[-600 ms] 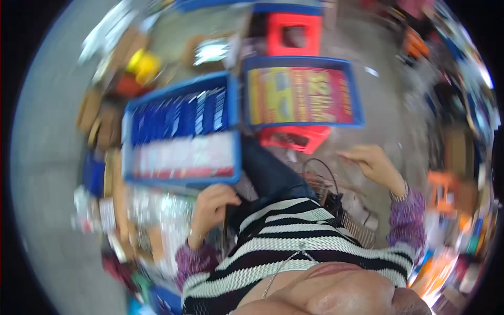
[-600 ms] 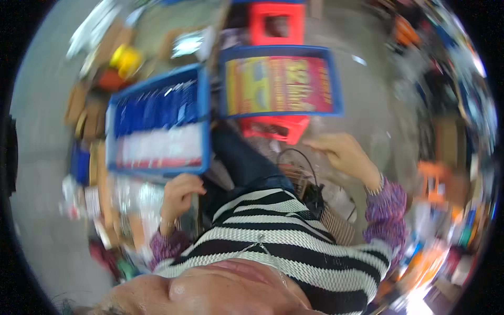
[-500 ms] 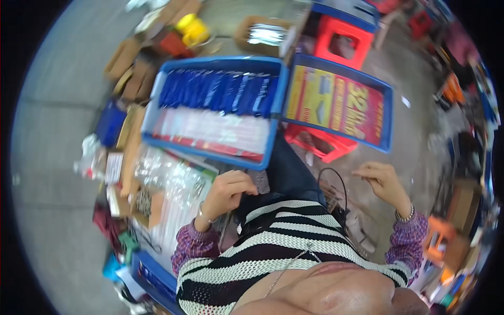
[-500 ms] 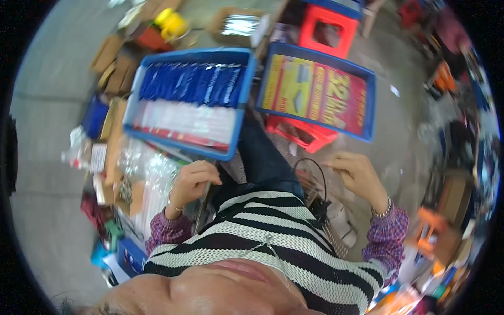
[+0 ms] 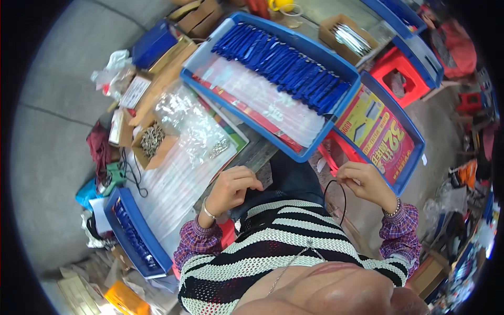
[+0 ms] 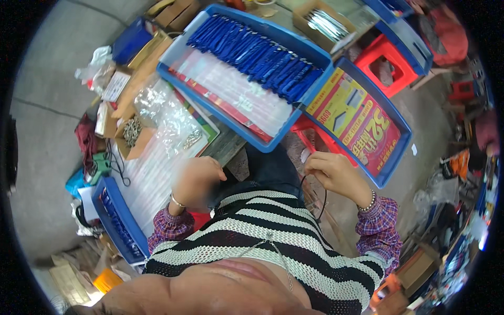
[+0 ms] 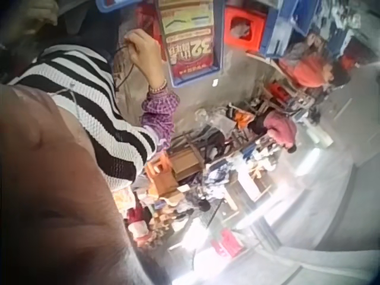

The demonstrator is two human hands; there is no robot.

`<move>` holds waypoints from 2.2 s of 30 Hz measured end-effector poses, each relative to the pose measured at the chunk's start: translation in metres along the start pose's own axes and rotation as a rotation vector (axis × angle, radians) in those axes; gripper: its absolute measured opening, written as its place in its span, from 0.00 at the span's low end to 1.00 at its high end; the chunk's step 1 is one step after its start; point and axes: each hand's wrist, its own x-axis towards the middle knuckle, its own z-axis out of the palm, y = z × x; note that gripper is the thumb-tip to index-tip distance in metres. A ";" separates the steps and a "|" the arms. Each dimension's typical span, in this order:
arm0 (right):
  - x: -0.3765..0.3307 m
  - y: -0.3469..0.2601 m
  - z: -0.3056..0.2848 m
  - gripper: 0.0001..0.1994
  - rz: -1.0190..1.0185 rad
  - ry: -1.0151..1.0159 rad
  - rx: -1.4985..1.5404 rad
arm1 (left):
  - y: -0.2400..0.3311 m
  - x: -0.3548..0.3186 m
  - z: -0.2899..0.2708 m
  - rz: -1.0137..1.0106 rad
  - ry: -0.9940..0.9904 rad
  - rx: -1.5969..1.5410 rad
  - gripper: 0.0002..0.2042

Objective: Packaging circular components into plastic bags and organizing them in a tray at a manual workstation.

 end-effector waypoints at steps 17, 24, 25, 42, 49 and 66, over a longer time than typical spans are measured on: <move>0.113 -0.111 -0.015 0.17 -0.346 -0.388 0.416 | 0.041 -0.081 -0.005 -0.220 0.316 0.023 0.16; 0.129 -0.184 -0.025 0.22 -0.761 -0.605 0.961 | 0.036 -0.081 -0.013 -0.073 0.305 0.018 0.16; 0.126 -0.194 -0.030 0.22 -0.762 -0.594 0.972 | 0.036 -0.082 -0.013 -0.050 0.312 0.028 0.15; 0.134 -0.215 -0.004 0.23 -0.748 -1.290 1.267 | -0.011 -0.141 -0.063 -0.395 0.527 0.165 0.18; 0.149 -0.171 0.005 0.12 -0.993 -0.319 0.965 | -0.034 -0.147 -0.117 -0.413 0.671 0.222 0.22; 0.207 -0.116 0.107 0.06 -0.363 -0.368 0.177 | -0.088 -0.159 -0.140 -0.344 0.691 0.350 0.12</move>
